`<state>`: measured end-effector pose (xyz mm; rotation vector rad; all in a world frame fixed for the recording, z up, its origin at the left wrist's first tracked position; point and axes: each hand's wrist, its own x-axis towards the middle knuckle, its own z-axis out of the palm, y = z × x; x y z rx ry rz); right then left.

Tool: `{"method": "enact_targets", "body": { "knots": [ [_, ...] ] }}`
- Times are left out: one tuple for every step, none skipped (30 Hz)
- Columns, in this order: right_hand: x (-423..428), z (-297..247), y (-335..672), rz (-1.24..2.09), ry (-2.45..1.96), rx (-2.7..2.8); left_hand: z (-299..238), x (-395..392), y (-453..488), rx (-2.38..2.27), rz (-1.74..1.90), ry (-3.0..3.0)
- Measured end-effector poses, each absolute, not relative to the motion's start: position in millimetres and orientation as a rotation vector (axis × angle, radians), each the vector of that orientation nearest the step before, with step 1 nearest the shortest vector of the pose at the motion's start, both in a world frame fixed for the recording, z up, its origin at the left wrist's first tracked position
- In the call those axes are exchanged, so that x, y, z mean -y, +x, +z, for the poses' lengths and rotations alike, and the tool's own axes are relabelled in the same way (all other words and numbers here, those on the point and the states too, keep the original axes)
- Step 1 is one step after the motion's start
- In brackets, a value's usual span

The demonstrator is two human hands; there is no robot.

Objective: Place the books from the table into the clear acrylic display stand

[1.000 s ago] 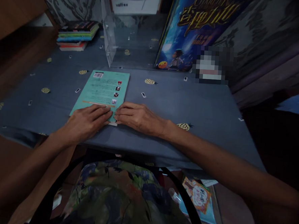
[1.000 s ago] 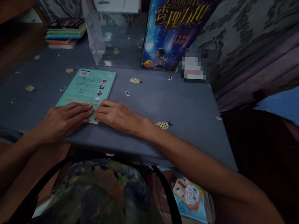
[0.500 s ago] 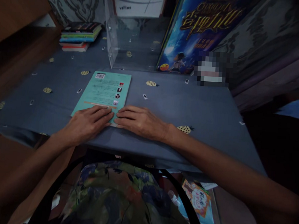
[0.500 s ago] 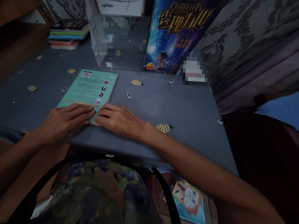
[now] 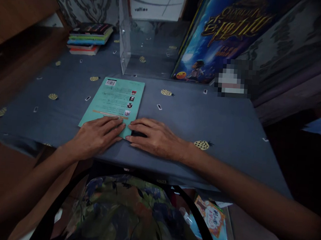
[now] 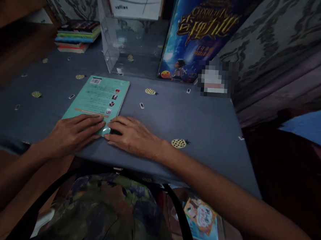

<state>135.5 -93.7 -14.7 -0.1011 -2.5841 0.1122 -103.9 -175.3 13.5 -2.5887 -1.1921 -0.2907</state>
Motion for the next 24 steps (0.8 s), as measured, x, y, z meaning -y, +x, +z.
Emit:
{"method": "enact_targets", "body": {
  "knots": [
    [94.2, -14.8, 135.4, 0.105, -0.104, 2.578, 12.4, 175.6, -104.6, 1.185, -0.305, -2.587],
    [94.7, -14.8, 135.4, 0.097, -0.109, 2.572, 11.4, 176.1, -105.7, 1.177, -0.317, -2.588],
    [95.3, -14.5, 135.5, 0.087, -0.112, 2.565, 10.6, 177.0, -107.2, 1.167, -0.322, -2.593],
    [95.9, -14.0, 135.6, 0.074, -0.116, 2.560, 10.0, 178.1, -108.8, 1.157, -0.310, -2.607],
    [96.6, -13.5, 135.7, 0.058, -0.121, 2.556, 9.7, 179.6, -110.5, 1.140, -0.298, -2.625],
    [97.3, -12.9, 135.8, 0.040, -0.125, 2.554, 9.7, 181.2, -112.0, 1.118, -0.286, -2.648],
    [98.0, -12.3, 136.0, 0.019, -0.123, 2.549, 9.7, 183.1, -113.0, 1.098, -0.278, -2.669],
    [98.6, -12.0, 136.1, -0.002, -0.114, 2.545, 9.8, 184.9, -113.5, 1.084, -0.275, -2.691],
    [99.1, -11.7, 136.2, -0.018, -0.105, 2.539, 9.8, 186.8, -113.2, 1.082, -0.286, -2.708],
    [99.4, -11.6, 136.2, -0.027, -0.097, 2.532, 9.8, 188.7, -112.2, 1.096, -0.312, -2.719],
    [99.6, -11.6, 136.1, -0.027, -0.089, 2.526, 9.7, 190.4, -110.5, 1.121, -0.346, -2.724],
    [99.7, -11.4, 135.9, -0.019, -0.083, 2.525, 9.6, 191.9, -108.3, 1.155, -0.372, -2.726],
    [99.8, -11.0, 135.7, -0.004, -0.082, 2.528, 9.7, 193.2, -106.0, 1.186, -0.400, -2.721],
    [99.9, -10.3, 135.4, 0.012, -0.084, 2.532, 10.1, 194.0, -103.8, 1.213, -0.419, -2.717],
    [100.2, -9.3, 135.1, 0.028, -0.084, 2.535, 10.9, 194.4, -102.2, 1.234, -0.432, -2.717],
    [100.6, -8.1, 134.8, 0.042, -0.083, 2.539, 12.2, 194.2, -101.2, 1.249, -0.442, -2.725],
    [101.3, -6.8, 134.6, 0.054, -0.091, 2.542, 13.9, 193.4, -101.0, 1.256, -0.454, -2.741],
    [102.2, -5.5, 134.5, 0.066, -0.101, 2.541, 16.1, 191.8, -101.7, 1.260, -0.463, -2.767],
    [103.2, -4.4, 134.6, 0.081, -0.109, 2.539, 18.4, 189.4, -103.2, 1.257, -0.468, -2.801],
    [104.3, -3.7, 134.9, 0.099, -0.114, 2.537, 20.7, 186.3, -105.5, 1.251, -0.469, -2.837],
    [105.4, -3.4, 135.4, 0.120, -0.122, 2.536, 22.8, 182.5, -108.3, 1.251, -0.463, -2.868],
    [106.5, -3.4, 136.0, 0.144, -0.130, 2.533, 24.3, 177.8, -111.7, 1.257, -0.451, -2.891],
    [107.4, -3.6, 136.7, 0.169, -0.134, 2.537, 25.1, 172.4, -115.7, 1.277, -0.438, -2.900],
    [108.3, -3.8, 137.5, 0.194, -0.139, 2.545, 25.3, 166.1, -120.2, 1.309, -0.425, -2.894]
  ]
}}
